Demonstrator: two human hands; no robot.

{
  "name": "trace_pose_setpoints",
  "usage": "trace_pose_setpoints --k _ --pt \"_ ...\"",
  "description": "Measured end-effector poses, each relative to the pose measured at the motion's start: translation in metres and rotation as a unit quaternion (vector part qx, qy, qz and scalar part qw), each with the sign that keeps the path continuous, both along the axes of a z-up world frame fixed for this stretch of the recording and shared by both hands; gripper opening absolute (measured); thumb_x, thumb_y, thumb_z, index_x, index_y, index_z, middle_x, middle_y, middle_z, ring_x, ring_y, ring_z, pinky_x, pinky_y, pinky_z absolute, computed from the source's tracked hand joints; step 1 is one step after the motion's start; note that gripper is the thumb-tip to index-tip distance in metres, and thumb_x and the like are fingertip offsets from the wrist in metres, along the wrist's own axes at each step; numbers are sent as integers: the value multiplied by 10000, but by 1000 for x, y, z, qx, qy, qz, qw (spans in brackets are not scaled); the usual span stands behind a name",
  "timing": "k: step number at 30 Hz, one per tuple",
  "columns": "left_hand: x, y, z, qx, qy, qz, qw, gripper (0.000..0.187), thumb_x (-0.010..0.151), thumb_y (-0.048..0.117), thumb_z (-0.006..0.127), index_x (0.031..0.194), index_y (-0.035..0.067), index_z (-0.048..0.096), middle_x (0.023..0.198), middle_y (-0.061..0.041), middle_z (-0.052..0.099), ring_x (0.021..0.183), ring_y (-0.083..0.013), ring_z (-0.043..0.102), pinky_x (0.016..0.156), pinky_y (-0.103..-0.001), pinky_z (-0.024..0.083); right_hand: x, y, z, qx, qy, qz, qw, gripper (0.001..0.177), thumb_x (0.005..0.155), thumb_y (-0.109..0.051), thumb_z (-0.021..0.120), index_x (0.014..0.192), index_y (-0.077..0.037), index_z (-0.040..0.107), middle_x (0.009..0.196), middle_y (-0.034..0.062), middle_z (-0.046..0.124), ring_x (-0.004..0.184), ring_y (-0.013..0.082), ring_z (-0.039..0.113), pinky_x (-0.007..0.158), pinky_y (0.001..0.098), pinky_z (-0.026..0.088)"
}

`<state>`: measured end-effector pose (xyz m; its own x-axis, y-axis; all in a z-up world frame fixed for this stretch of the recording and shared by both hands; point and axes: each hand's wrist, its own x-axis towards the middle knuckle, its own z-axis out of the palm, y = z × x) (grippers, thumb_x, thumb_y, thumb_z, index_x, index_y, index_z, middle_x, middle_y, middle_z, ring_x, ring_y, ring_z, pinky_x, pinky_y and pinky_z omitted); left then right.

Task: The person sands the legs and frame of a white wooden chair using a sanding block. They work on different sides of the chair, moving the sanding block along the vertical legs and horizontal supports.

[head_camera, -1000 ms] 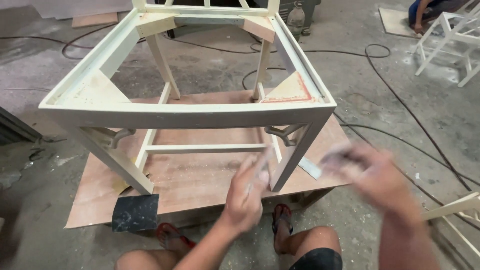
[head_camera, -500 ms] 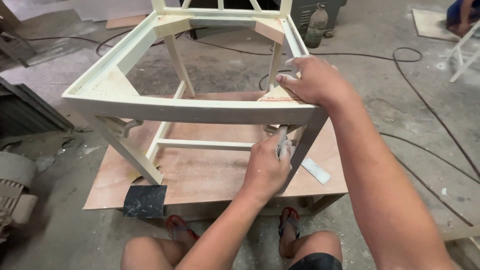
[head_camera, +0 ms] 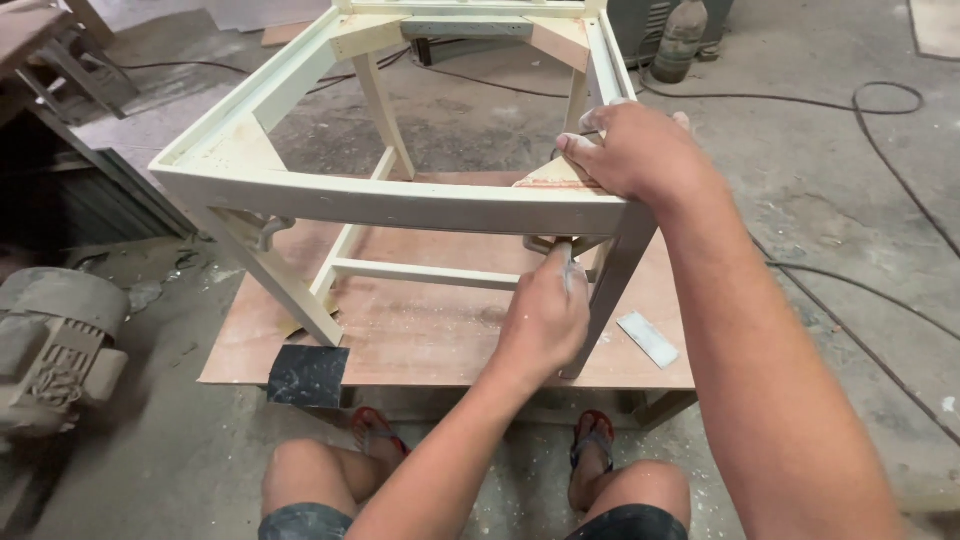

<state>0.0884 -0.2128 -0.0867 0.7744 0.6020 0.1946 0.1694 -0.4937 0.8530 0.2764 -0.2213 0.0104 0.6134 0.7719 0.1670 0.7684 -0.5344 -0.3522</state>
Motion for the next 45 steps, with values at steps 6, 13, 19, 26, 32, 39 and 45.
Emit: trace_pose_setpoints --k 6,13,19,26,32,39,45 --pt "6 6 -3 -21 -35 -2 999 499 943 230 379 1269 -63 619 986 -340 716 1019 -503 705 868 -618 536 -7 -3 4 -4 15 -2 1000 497 994 -463 576 1379 -162 666 1355 205 659 1341 444 548 1180 702 146" --pt "-9 -16 15 -66 -41 -21 997 592 974 204 349 1462 -116 453 1337 -388 590 1304 -495 556 1090 -629 421 -11 -4 8 -11 9 1 1000 490 1003 -453 571 1379 -156 671 1373 208 649 1350 441 543 1178 708 134" --pt "-9 -20 7 -61 8 -20 998 652 1004 278 297 1618 66 234 1532 -217 502 1277 -436 554 1007 -491 441 -21 -4 19 -72 12 -26 997 673 976 -600 484 1453 -132 564 1515 143 519 1374 414 472 1114 621 284" --pt "-11 -20 -1 -46 -4 -20 999 614 1014 319 294 1564 50 341 1399 -214 575 1186 -456 600 950 -533 448 -22 -5 19 -75 -4 -20 997 700 981 -604 468 1453 -97 564 1504 183 523 1366 421 472 1083 550 322" --pt "-15 -17 1 -51 -39 -42 997 375 1034 278 299 1307 32 371 1221 -210 532 1073 -417 551 878 -493 397 -27 -7 24 -72 0 -22 997 668 985 -596 480 1426 -107 592 1510 152 524 1353 403 485 1088 514 334" --pt "-26 -11 0 -82 -100 -73 989 643 1019 317 366 1544 -52 331 1590 -229 404 1481 -336 406 1202 -388 310 -38 -10 31 -67 28 -40 997 617 989 -548 519 1420 -114 599 1523 143 512 1327 401 508 1035 507 403" --pt "-24 -25 7 -88 -53 -53 993 666 1011 276 311 1647 109 203 982 -197 710 711 -353 605 650 -463 415 -32 -10 27 -65 23 -28 997 667 992 -576 515 1418 -67 587 1509 142 527 1332 382 509 1031 496 404"
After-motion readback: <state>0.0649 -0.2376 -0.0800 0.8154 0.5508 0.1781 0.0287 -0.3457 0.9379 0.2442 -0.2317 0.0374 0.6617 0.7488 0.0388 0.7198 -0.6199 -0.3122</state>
